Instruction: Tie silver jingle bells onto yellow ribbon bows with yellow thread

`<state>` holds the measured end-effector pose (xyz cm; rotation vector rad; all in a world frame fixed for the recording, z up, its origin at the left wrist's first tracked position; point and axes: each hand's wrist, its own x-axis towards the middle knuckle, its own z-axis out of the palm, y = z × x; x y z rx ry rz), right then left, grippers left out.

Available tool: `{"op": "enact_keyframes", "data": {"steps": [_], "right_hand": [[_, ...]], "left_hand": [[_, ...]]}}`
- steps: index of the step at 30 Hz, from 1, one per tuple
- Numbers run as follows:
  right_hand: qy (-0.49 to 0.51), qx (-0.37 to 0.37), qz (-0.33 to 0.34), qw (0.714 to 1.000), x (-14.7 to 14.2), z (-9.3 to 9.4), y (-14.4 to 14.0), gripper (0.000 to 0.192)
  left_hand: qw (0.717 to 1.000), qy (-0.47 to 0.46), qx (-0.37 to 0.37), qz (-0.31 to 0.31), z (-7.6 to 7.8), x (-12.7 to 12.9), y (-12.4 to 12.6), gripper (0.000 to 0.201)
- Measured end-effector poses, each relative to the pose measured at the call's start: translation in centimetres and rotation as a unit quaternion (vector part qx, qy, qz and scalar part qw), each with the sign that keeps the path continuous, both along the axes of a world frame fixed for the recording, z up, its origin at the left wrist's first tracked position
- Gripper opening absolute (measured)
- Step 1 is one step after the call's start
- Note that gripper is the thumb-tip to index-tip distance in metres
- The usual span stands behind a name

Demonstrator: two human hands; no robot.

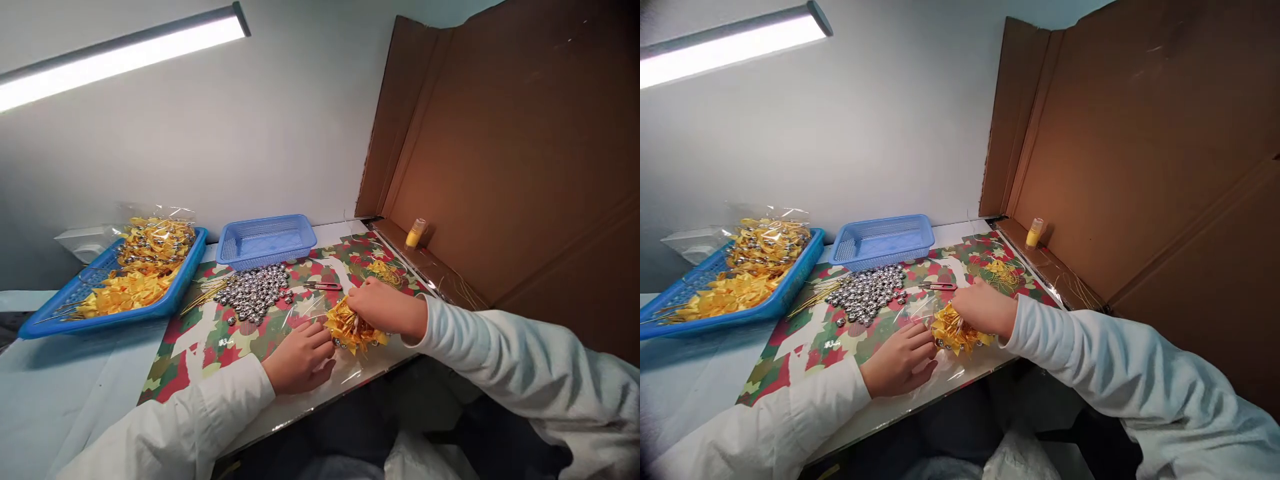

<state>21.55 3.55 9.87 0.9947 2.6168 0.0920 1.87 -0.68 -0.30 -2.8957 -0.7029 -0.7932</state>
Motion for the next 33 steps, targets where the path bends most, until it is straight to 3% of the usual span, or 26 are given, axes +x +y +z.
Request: {"op": "enact_keyframes", "data": {"steps": [4, 7, 12, 15, 20, 23, 28, 30, 33], "right_hand": [[-0.036, 0.023, 0.0, 0.999, -2.1, -0.3, -0.9, 0.018], [-0.021, -0.009, 0.015, 1.0, -2.8, 0.4, -0.6, 0.015], [0.149, -0.135, 0.026, 0.979, -1.8, 1.4, 1.3, 0.012], [0.249, -0.176, 0.02, 0.952, -1.4, 0.6, 1.9, 0.012], [0.309, -0.2, 0.02, 0.93, -2.1, -1.3, 1.4, 0.009], [0.405, -0.231, -0.03, 0.884, -2.5, -2.2, 0.9, 0.009], [0.519, -0.34, -0.173, 0.765, -2.7, -3.7, 0.7, 0.006], [0.534, -0.344, -0.213, 0.742, -2.8, -4.1, 0.7, 0.009], [0.539, -0.323, -0.229, 0.743, -3.0, -4.4, 0.9, 0.015]], "left_hand": [[0.999, -0.046, 0.012, 0.003, 0.5, 0.2, 0.1, 0.005], [0.998, -0.054, 0.021, -0.001, 0.6, 0.4, 0.1, 0.005], [0.994, -0.105, 0.016, 0.0, 0.6, 0.6, 0.2, 0.006], [0.99, -0.143, 0.007, -0.001, 0.9, 0.6, 0.2, 0.01], [0.985, -0.167, 0.029, 0.004, 1.3, 0.9, 0.2, 0.013], [0.981, -0.184, 0.047, 0.03, 1.2, 0.9, 0.1, 0.015], [0.985, -0.162, 0.054, 0.017, 1.0, 0.7, 0.0, 0.013], [0.987, -0.142, 0.07, 0.012, 0.9, 0.8, -0.1, 0.012], [0.991, -0.111, 0.077, 0.021, 1.2, 0.8, 0.0, 0.011]]}}
